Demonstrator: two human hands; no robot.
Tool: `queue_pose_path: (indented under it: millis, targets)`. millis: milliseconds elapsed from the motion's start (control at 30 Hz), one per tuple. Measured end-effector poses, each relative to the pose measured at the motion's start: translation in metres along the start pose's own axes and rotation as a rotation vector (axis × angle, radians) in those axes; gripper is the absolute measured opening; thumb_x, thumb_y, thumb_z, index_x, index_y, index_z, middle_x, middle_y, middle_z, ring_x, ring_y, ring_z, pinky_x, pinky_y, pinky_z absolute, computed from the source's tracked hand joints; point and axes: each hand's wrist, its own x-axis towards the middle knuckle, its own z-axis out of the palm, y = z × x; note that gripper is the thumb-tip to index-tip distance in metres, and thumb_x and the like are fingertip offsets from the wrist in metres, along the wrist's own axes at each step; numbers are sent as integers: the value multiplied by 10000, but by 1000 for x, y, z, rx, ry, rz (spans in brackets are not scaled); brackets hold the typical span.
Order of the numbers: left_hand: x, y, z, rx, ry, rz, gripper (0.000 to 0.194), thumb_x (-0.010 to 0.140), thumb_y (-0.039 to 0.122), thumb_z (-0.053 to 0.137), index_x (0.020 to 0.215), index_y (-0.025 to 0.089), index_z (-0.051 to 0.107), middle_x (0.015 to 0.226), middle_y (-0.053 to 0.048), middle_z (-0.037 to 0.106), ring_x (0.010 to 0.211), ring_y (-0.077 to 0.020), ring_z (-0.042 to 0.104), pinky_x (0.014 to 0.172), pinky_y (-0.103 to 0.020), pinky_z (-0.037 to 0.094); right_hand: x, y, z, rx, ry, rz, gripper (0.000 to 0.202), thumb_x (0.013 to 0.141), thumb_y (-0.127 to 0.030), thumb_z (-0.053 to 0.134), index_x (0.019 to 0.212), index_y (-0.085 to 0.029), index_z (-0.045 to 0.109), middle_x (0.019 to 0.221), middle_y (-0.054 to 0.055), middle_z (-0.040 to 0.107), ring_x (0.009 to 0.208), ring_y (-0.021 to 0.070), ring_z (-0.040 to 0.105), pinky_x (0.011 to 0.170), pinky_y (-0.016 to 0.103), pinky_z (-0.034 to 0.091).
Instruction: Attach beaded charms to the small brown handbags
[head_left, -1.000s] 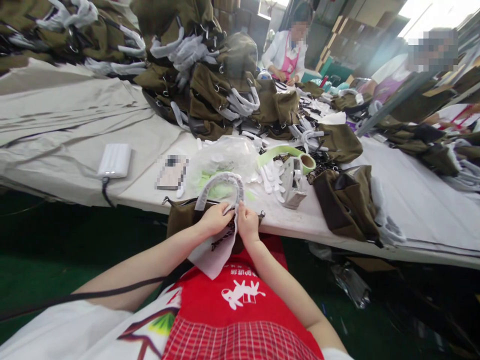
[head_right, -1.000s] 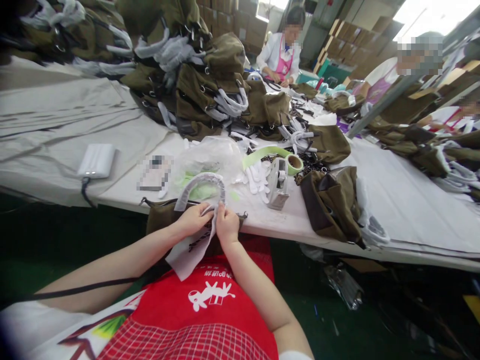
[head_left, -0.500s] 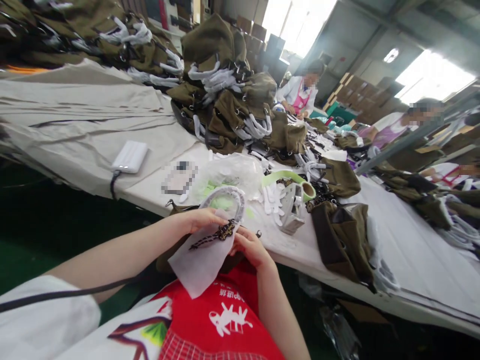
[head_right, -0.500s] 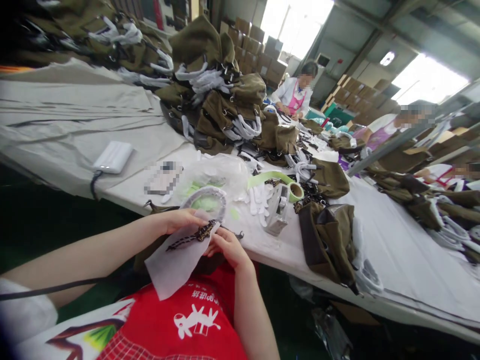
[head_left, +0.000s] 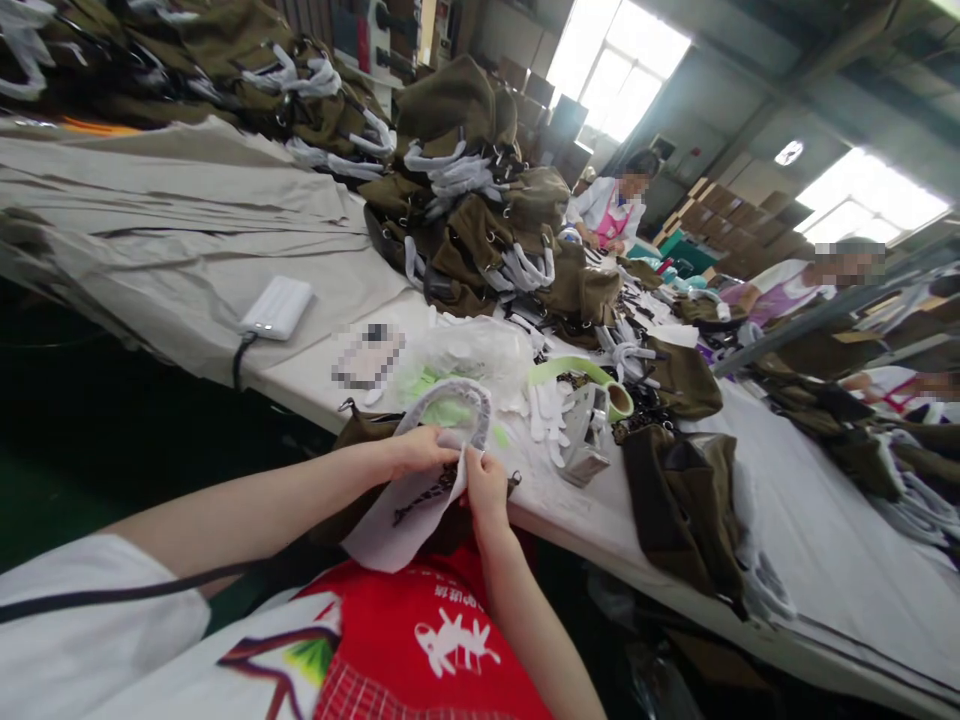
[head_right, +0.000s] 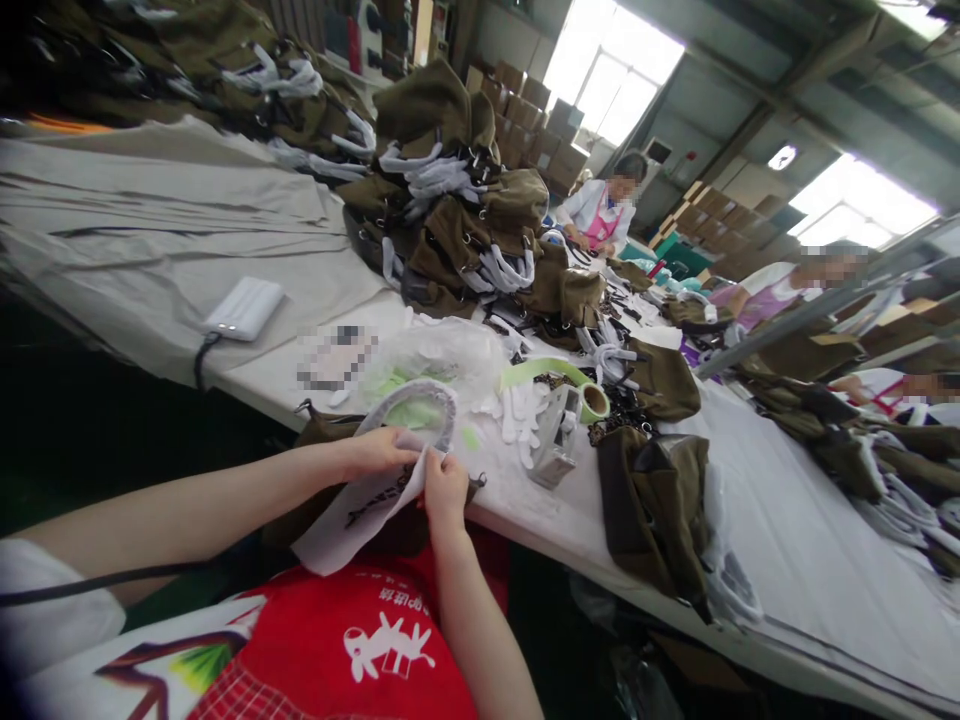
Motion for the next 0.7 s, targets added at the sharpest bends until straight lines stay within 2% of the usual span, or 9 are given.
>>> queue_pose_path:
  millis: [67,133,233,300,400,500,633,700]
  targets:
    - [-1,5,-3,98,31,45,232,665,412,697,623,184,685,620,-21,662,689,-225,608,649,-275,420,0,-5,0,-64,54,5,412,846,-502,456,568,-203,508,377,-46,442,308,121,446,321,219,312]
    - [-4,11,-8,177,53,96,288,676,395,697,481,201,611,536,-15,587,648,-207,567,655,-269,389,-1,-8,0,-155,105,-21,421,850,-470,464,521,-209,497,385,-33,454,348,130,476,357,226,318]
    - [-6,19,-12,246,94,147,347,670,352,715,402,216,542,497,-18,509,659,-206,542,672,-266,364,-3,-12,0,-271,163,-67,444,864,-441,461,483,-216,496,389,-20,473,390,144,506,413,238,333]
    - [-4,24,-11,263,113,146,318,660,318,719,413,217,547,490,-18,492,676,-214,543,671,-268,354,-4,-12,0,-309,175,-71,458,870,-440,461,473,-215,500,393,-14,484,408,149,516,434,240,338]
    - [5,27,-6,239,129,106,97,624,271,726,590,204,664,531,-2,531,700,-215,546,649,-263,349,-3,-10,-1,-348,172,-56,473,876,-457,457,478,-209,516,407,-8,496,438,148,518,454,235,336]
    - [12,25,3,164,99,42,181,601,277,734,750,177,709,580,13,575,672,-191,532,594,-253,345,-2,-7,-2,-397,183,-56,481,878,-483,452,499,-202,544,426,-6,499,467,144,500,477,236,325]
    - [13,19,12,-11,-24,-62,206,643,342,722,703,151,673,519,28,523,507,-123,440,485,-241,290,-1,-3,-3,-463,234,-88,459,862,-489,484,525,-193,578,470,0,524,502,142,477,496,246,305]
    - [11,16,15,-120,-50,-117,244,678,374,712,684,142,637,503,29,499,450,-96,394,450,-234,258,-1,-1,-2,-469,244,-98,440,852,-491,507,544,-187,590,474,-3,524,501,139,476,496,246,298]
